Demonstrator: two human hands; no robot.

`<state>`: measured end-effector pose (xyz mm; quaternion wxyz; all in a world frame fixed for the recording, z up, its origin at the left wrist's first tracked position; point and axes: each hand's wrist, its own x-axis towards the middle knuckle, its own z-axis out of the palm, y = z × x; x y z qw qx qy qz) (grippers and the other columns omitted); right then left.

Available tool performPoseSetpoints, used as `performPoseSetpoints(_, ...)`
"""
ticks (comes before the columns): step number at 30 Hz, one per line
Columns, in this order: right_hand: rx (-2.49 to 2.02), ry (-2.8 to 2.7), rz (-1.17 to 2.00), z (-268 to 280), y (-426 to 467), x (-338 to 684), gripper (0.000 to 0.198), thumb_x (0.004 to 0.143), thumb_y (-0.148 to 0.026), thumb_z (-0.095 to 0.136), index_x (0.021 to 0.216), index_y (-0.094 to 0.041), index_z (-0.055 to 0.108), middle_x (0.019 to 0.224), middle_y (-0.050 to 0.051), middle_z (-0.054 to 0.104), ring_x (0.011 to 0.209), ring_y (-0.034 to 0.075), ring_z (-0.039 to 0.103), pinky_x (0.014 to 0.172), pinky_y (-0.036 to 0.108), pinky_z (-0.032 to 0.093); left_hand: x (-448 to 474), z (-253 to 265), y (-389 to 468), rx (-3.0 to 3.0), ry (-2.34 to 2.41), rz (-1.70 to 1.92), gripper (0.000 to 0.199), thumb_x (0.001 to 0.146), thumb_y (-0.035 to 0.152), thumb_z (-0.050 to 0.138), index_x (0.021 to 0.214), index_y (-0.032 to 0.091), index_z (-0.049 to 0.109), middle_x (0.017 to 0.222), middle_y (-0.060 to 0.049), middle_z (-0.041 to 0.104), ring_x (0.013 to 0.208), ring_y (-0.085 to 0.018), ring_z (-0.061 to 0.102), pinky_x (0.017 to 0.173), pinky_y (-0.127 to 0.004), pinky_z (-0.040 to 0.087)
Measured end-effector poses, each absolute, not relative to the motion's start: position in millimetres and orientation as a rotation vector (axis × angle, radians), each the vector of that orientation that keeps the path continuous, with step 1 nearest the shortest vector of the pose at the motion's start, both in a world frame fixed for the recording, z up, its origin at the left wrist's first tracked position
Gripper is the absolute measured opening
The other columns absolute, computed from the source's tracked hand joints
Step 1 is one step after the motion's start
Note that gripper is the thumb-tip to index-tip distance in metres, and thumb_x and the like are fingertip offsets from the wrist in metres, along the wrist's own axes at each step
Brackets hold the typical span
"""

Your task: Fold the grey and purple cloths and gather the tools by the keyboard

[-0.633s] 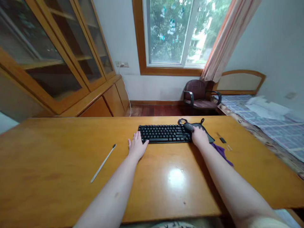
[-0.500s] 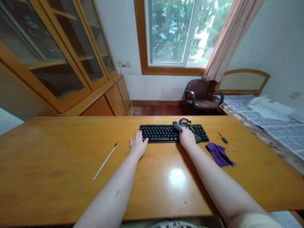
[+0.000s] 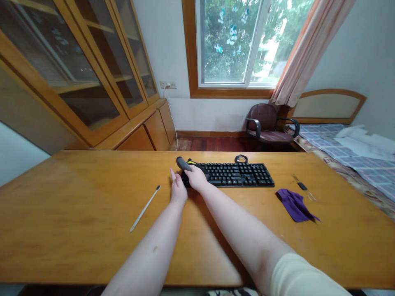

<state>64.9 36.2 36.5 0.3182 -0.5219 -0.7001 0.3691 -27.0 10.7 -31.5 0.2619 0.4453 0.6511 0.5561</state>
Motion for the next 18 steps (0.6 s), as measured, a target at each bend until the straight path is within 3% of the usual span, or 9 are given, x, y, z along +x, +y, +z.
performPoseSetpoints(2,-1.178,-1.731,1.171,41.7,36.0,69.0,0.034,0.092,-0.027,0.038,0.112,-0.014,0.062,0.095,0.007,0.070,0.086,0.019,0.064,0.082,0.032,0.048,-26.4,-27.9,9.2,1.128,1.777,1.505,0.077,0.088,0.063,0.019,0.149,0.016,0.014,0.145,-0.017,0.040,0.132,-0.023,0.041,0.110,-0.037,0.031)
performPoseSetpoints(4,-1.081,-1.725,1.044,45.7,30.3,78.1,0.037,0.092,-0.024,0.037,0.121,-0.015,0.057,0.109,0.007,0.067,0.098,0.018,0.061,0.090,0.033,0.045,-24.9,-24.7,8.3,1.106,1.773,1.499,0.078,0.088,0.063,0.020,0.149,0.016,0.016,0.144,-0.017,0.042,0.132,-0.023,0.040,0.110,-0.038,0.030)
performPoseSetpoints(7,-1.250,-1.859,0.534,44.9,13.7,90.2,0.045,0.089,-0.016,0.039,0.132,-0.021,0.051,0.140,0.009,0.047,0.132,0.022,0.037,0.110,0.043,0.023,-21.4,-22.1,8.2,1.086,1.757,1.504,0.078,0.088,0.063,0.019,0.149,0.015,0.013,0.141,-0.018,0.045,0.130,-0.024,0.043,0.110,-0.039,0.031)
performPoseSetpoints(10,-1.500,-2.098,0.256,35.1,-2.5,90.2,0.045,0.089,-0.016,0.040,0.132,-0.021,0.052,0.149,0.011,0.034,0.141,0.027,0.018,0.112,0.052,0.005,-19.1,-20.9,8.6,1.111,1.778,1.539,0.080,0.087,0.064,0.020,0.149,0.014,0.015,0.140,-0.020,0.046,0.129,-0.025,0.044,0.110,-0.040,0.031)
performPoseSetpoints(15,-1.464,-2.208,0.417,25.5,-9.5,75.3,0.037,0.090,-0.020,0.041,0.123,-0.019,0.060,0.136,0.013,0.051,0.132,0.027,0.037,0.111,0.051,0.012,-21.9,-21.9,9.9,1.025,1.726,1.615,0.081,0.086,0.066,0.017,0.148,0.013,0.016,0.133,-0.020,0.052,0.123,-0.025,0.051,0.105,-0.041,0.037)
performPoseSetpoints(18,-1.307,-1.926,0.926,28.2,-7.2,70.8,0.027,0.086,-0.024,0.048,0.105,-0.019,0.066,0.112,0.008,0.067,0.111,0.024,0.056,0.104,0.044,0.032,-27.3,-26.3,11.9,1.008,1.707,1.685,0.080,0.086,0.067,0.017,0.147,0.015,0.021,0.141,-0.018,0.045,0.129,-0.024,0.044,0.108,-0.037,0.034)
